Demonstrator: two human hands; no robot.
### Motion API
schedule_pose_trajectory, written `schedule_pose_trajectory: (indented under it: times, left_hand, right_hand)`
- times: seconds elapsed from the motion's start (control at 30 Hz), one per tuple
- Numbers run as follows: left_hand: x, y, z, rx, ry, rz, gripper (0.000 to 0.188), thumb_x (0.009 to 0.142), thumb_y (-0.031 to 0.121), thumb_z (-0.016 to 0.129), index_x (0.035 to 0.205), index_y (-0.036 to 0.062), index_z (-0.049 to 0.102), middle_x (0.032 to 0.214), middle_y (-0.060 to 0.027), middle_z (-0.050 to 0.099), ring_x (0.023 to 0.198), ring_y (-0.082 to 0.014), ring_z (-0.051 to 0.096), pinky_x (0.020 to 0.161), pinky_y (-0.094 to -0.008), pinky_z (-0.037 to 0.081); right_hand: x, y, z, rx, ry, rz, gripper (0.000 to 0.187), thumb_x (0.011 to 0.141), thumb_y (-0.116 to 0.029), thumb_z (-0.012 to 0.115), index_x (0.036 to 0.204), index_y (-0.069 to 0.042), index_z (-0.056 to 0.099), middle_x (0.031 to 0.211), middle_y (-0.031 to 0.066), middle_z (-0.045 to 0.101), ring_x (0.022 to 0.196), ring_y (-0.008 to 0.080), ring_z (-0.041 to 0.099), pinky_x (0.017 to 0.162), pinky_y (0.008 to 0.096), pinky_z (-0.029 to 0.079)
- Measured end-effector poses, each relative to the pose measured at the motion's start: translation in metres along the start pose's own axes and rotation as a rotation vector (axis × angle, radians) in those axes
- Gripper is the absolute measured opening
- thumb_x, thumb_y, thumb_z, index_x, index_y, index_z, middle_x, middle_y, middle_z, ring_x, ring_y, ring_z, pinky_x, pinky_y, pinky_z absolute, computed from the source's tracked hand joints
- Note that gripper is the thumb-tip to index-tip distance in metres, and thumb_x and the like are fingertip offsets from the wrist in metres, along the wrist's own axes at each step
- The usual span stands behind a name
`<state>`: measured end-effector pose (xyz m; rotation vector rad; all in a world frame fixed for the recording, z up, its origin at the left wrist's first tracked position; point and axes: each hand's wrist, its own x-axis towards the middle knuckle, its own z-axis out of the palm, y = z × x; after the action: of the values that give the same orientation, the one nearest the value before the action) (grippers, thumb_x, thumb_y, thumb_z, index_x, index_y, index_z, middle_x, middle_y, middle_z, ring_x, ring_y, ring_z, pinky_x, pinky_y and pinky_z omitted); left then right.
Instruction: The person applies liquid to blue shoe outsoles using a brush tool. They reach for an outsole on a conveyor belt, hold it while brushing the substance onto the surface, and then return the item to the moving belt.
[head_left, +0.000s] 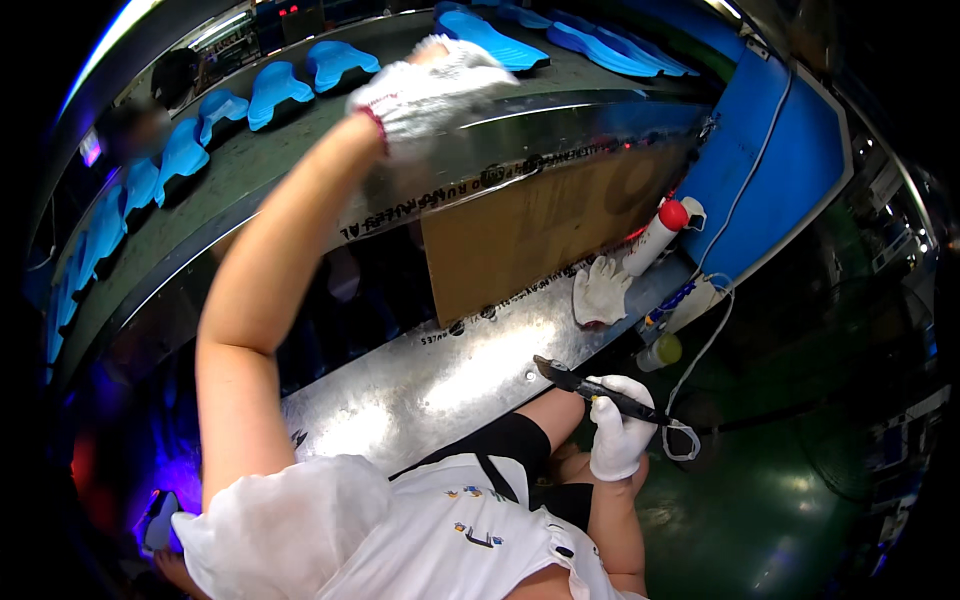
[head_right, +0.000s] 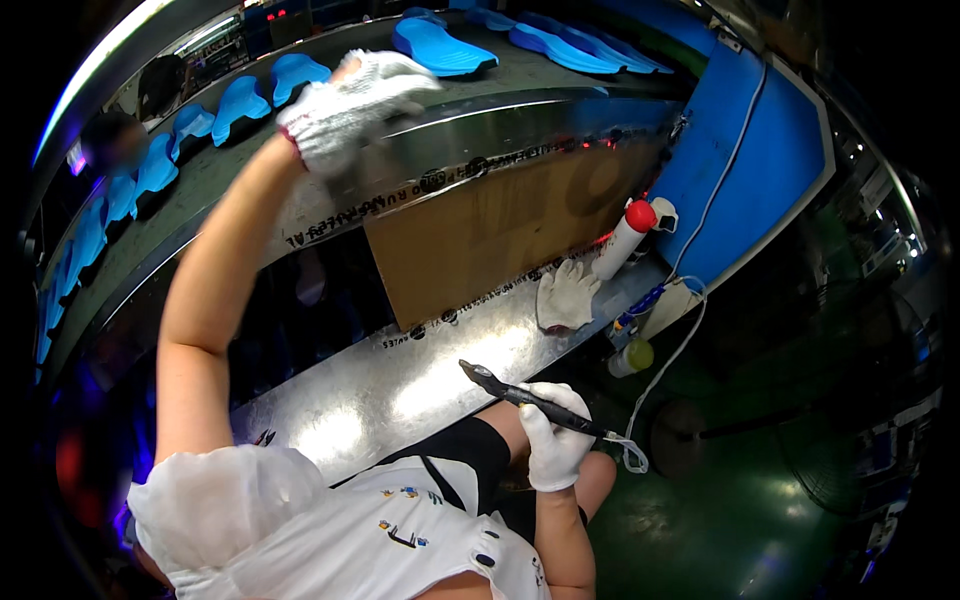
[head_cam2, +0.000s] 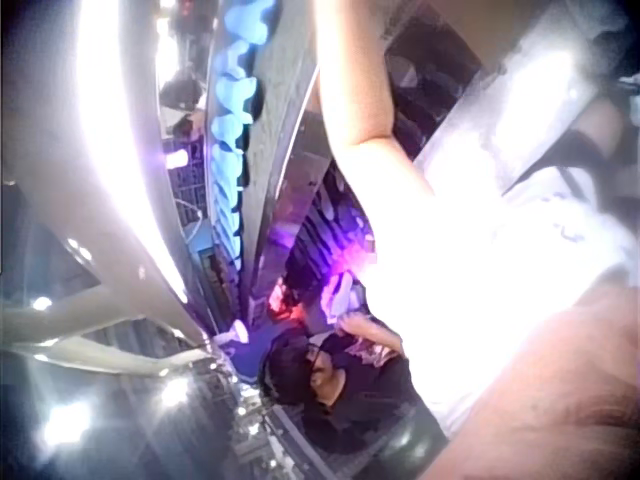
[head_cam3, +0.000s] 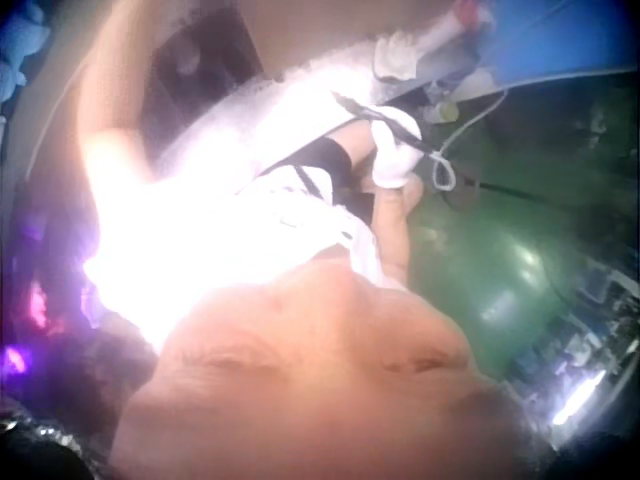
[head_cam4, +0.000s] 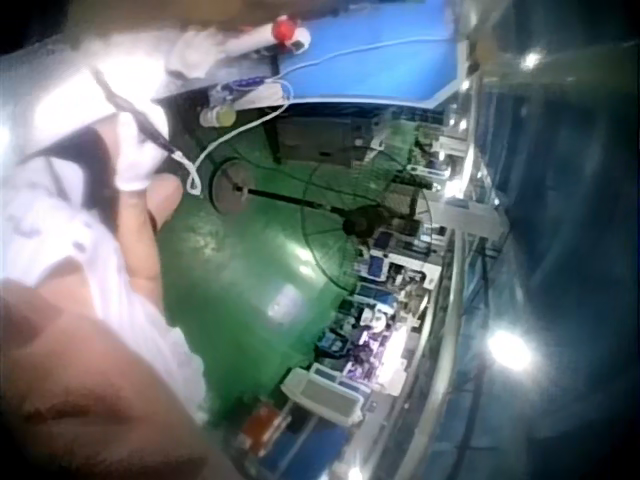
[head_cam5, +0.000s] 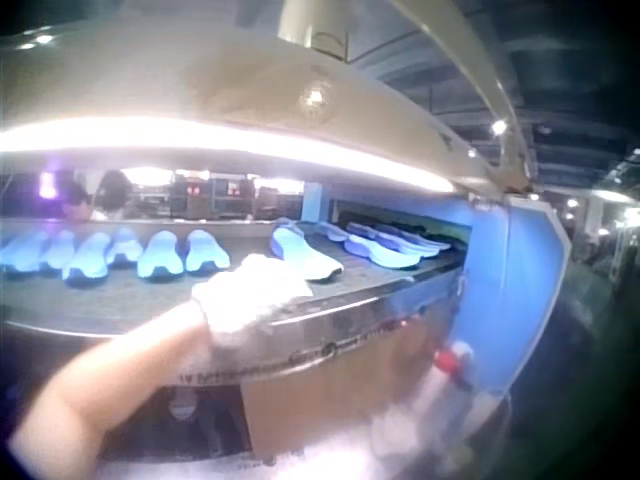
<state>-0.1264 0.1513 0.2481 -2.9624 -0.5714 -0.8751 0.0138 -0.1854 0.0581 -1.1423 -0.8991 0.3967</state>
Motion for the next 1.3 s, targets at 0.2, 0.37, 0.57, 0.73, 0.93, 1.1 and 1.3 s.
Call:
schedule_pose_trajectory:
  times: [0.2, 0.37, 0.57, 0.73, 0.93, 1.1, 1.3]
  left_hand:
    - [-0.021, -0.056, -0.034, 0.755, -0.231, -0.529, 0.023, 0.083, 0.013, 0.056, 0.099, 0.0053, 0.071, 0.1, -0.0156, 0.07, 0.095, -0.0327, 0.069, 0.076, -0.0484, 0.054]
    - [-0.018, -0.026, -0.023, 0.755, -0.058, -0.498, 0.018, 0.079, 0.01, 0.063, 0.093, 0.0043, 0.073, 0.094, -0.0167, 0.071, 0.087, -0.0321, 0.071, 0.071, -0.0507, 0.055]
    - [-0.106, 0.031, -0.042, -0.09, 0.363, -0.316, 0.03, 0.081, 0.027, 0.073, 0.095, 0.0029, 0.063, 0.094, -0.0147, 0.065, 0.091, -0.0306, 0.064, 0.082, -0.0385, 0.05]
    - [-0.179, 0.08, 0.007, -0.311, 0.513, 0.12, 0.027, 0.076, 0.017, 0.079, 0.092, 0.0051, 0.06, 0.099, -0.0128, 0.065, 0.092, -0.0303, 0.064, 0.077, -0.0422, 0.053]
    - [-0.245, 0.137, 0.156, -0.54, 0.364, 0.246, 0.028, 0.08, 0.009, 0.072, 0.105, 0.0027, 0.059, 0.106, -0.0196, 0.061, 0.101, -0.0371, 0.06, 0.087, -0.0426, 0.05]
    - [-0.295, 0.14, 0.241, -0.674, 0.203, -0.244, 0.02, 0.075, 0.01, 0.074, 0.079, 0.0038, 0.056, 0.122, -0.0237, 0.052, 0.113, -0.0402, 0.052, 0.096, -0.0424, 0.045]
    - [-0.269, 0.112, 0.228, -2.046, 0.263, -1.263, 0.066, 0.085, 0.048, 0.055, 0.132, 0.0017, 0.047, 0.134, -0.0218, 0.051, 0.119, -0.0331, 0.054, 0.096, -0.0424, 0.046]
  right_hand:
    - [-0.006, 0.005, 0.011, -0.096, -0.032, 0.083, 0.017, 0.079, -0.001, 0.066, 0.095, 0.003, 0.062, 0.085, 0.0071, 0.062, 0.075, 0.0135, 0.057, 0.068, 0.0247, 0.045]
    - [-0.01, 0.016, -0.002, -0.137, -0.011, -0.004, 0.021, 0.081, -0.003, 0.061, 0.101, 0.004, 0.059, 0.092, 0.0125, 0.065, 0.07, 0.0135, 0.055, 0.063, 0.0252, 0.044]
    - [-0.008, 0.029, -0.006, -0.082, 0.099, 0.1, 0.026, 0.095, -0.017, 0.053, 0.115, 0.0, 0.055, 0.087, 0.0058, 0.059, 0.062, 0.0063, 0.044, 0.052, 0.0171, 0.035]
    - [-0.005, 0.021, -0.016, -0.096, 0.234, 0.128, 0.034, 0.1, -0.026, 0.049, 0.121, 0.0, 0.053, 0.105, 0.0064, 0.059, 0.086, 0.0108, 0.058, 0.054, 0.0168, 0.038]
    - [-0.007, 0.026, -0.017, -0.049, 0.395, 0.231, 0.028, 0.095, -0.014, 0.056, 0.119, 0.001, 0.054, 0.108, 0.01, 0.062, 0.088, 0.0155, 0.062, 0.051, 0.0183, 0.04]
    - [0.001, 0.044, -0.004, -0.087, 0.388, 0.357, 0.024, 0.091, -0.013, 0.063, 0.11, 0.002, 0.062, 0.094, 0.0071, 0.066, 0.076, 0.0121, 0.063, 0.052, 0.0206, 0.047]
    - [0.004, 0.06, 0.013, 0.086, 0.361, 0.383, 0.022, 0.089, -0.008, 0.066, 0.108, 0.003, 0.063, 0.087, 0.0073, 0.067, 0.069, 0.0106, 0.064, 0.052, 0.0206, 0.049]
